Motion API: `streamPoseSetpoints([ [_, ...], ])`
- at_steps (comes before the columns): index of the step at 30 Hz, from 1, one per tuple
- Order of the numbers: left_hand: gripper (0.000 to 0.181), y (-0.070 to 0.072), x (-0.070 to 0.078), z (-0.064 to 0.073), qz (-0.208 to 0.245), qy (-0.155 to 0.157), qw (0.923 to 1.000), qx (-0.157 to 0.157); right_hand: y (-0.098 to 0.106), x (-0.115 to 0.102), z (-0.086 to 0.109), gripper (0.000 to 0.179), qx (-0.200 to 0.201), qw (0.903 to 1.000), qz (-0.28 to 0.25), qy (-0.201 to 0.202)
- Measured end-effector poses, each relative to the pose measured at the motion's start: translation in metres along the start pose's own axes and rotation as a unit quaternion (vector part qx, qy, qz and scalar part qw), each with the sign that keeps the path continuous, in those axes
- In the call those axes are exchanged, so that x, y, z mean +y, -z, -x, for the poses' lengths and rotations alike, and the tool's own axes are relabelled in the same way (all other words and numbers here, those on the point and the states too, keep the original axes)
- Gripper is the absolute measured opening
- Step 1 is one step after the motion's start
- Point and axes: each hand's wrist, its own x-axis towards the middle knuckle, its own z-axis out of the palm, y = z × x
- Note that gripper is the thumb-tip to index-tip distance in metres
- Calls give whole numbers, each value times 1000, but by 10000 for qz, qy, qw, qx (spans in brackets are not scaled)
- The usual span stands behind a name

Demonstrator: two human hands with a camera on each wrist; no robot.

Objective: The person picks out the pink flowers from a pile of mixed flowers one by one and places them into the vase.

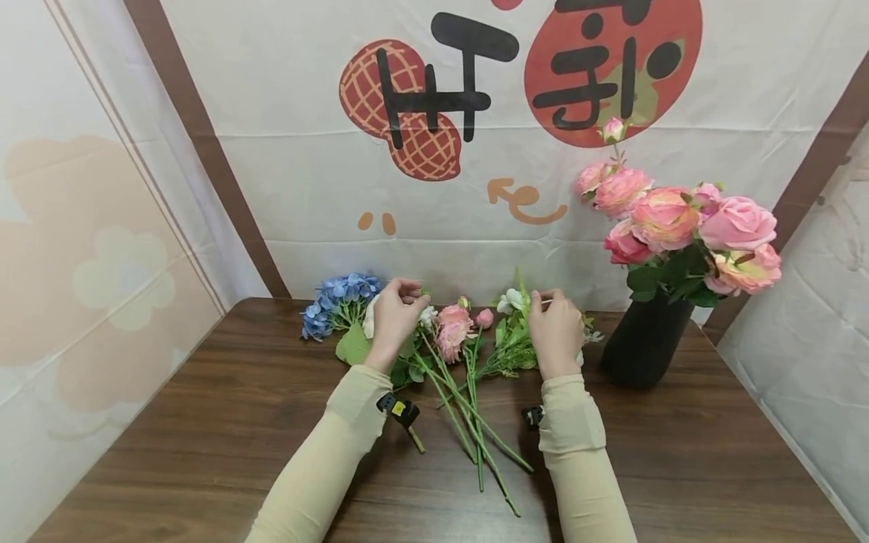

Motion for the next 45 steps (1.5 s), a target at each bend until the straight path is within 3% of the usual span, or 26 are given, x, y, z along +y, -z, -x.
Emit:
streamPoseSetpoints([
  [5,25,-12,11,-2,-409,69,9980,-469,-3,0,1,45,-191,9997,101,-95],
  [10,18,-31,17,-7,-957,-151,9918,-839,-5,0,1,46,-276,9994,171,-77],
  [17,11,-56,20,-14,-2433,-364,9616,-1215,-6,-2,0,44,-168,9997,186,6],
  [24,5,-78,18,-20,-2883,-38,9460,-1485,-5,-3,-1,44,-117,9998,161,36],
  [27,11,-86,15,-21,-3007,182,9402,-1591,-5,-3,-1,44,-108,9998,146,40],
  [31,15,-96,8,-22,-3366,418,9233,-1803,-4,-3,-1,44,-140,9998,130,-21],
  [36,18,-104,2,-19,-3880,385,8979,-2044,-3,-5,0,44,-139,9998,140,-86],
  [45,34,-114,-7,-14,-4304,187,8800,-2001,0,-6,0,45,-160,9997,138,-144],
])
